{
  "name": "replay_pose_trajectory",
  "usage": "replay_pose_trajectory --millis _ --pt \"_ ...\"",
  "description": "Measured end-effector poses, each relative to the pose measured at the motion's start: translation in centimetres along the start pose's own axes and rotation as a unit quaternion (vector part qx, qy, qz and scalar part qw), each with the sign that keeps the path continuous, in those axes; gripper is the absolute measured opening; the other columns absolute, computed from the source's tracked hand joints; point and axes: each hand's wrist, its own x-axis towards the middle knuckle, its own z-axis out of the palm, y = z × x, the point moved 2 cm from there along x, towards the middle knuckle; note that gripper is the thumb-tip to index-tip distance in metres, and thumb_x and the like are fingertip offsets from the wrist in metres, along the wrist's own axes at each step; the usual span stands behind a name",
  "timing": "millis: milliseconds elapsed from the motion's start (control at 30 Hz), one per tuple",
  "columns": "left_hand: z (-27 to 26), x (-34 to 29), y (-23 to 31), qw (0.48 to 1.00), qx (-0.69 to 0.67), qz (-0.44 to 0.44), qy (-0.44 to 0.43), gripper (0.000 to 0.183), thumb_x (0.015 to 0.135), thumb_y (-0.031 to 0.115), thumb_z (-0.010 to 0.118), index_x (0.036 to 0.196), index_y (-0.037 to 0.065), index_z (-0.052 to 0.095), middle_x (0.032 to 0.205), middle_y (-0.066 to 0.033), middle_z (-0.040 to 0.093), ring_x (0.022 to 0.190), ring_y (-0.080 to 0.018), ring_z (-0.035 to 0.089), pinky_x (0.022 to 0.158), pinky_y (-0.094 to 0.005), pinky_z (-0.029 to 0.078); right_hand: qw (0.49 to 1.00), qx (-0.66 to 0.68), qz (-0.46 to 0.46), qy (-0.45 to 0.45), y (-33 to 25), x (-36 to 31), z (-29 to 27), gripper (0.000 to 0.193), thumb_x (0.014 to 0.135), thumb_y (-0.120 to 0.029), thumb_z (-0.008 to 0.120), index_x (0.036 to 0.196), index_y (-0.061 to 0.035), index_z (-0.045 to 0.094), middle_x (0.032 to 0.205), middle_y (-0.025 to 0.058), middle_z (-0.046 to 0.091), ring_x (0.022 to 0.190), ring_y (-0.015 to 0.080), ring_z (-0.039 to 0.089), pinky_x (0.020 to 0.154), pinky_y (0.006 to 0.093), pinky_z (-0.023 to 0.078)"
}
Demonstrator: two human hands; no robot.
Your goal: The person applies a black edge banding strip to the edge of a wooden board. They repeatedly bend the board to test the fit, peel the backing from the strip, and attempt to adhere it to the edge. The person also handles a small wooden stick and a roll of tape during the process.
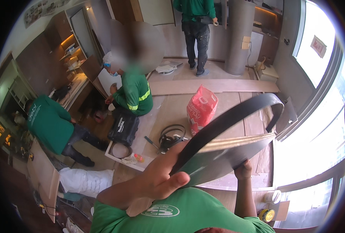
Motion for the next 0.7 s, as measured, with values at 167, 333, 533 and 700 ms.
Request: replay_pose_trajectory --millis 167,333,533,700 --pt "-0.6 0.4 0.7 0.990 0.084 -0.068 0.092 0.038 0.100 0.034 0.062 0.122 0.003 0.054 0.078 -0.0072 0.063 0.070 -0.0213 0.065 0.064 -0.0360 0.047 0.999 -0.025 0.039 0.000 1.2 0.0 0.7 0.073 0.078 -0.039 0.086 0.136 -0.0067 0.055 0.131 0.0061 0.063 0.126 0.0275 0.055 0.110 0.0459 0.041" --pt "-0.1 0.5 -3.0 0.976 0.129 0.008 0.177 0.027 0.098 0.030 0.064 0.101 0.005 0.055 0.070 -0.0140 0.062 0.063 -0.0347 0.066 0.056 -0.0426 0.048 0.929 -0.317 0.085 0.172 1.1 -1.5 -1.4 0.052 0.095 -0.033 0.071 0.136 -0.0055 0.056 0.125 0.0041 0.064 0.115 0.0183 0.058 0.096 0.0361 0.047" --pt "1.8 -1.4 -6.3 0.965 0.239 -0.031 0.106 0.029 0.094 0.030 0.068 0.106 0.006 0.057 0.073 -0.0115 0.065 0.062 -0.0329 0.066 0.053 -0.0433 0.048 0.775 -0.622 -0.105 0.040 -5.6 -2.7 7.1 0.032 0.094 -0.028 0.069 0.107 0.0003 0.065 0.097 0.0075 0.064 0.092 0.0184 0.059 0.083 0.0323 0.047" --pt "3.3 -2.5 -9.1 0.957 0.280 -0.025 0.064 0.030 0.093 0.032 0.069 0.102 0.007 0.056 0.073 -0.0112 0.066 0.063 -0.0334 0.067 0.054 -0.0439 0.050 0.665 -0.708 -0.206 -0.119 -2.6 -1.7 20.2 0.056 0.075 -0.021 0.086 0.119 0.0033 0.063 0.117 0.0187 0.065 0.112 0.0339 0.061 0.097 0.0431 0.047"
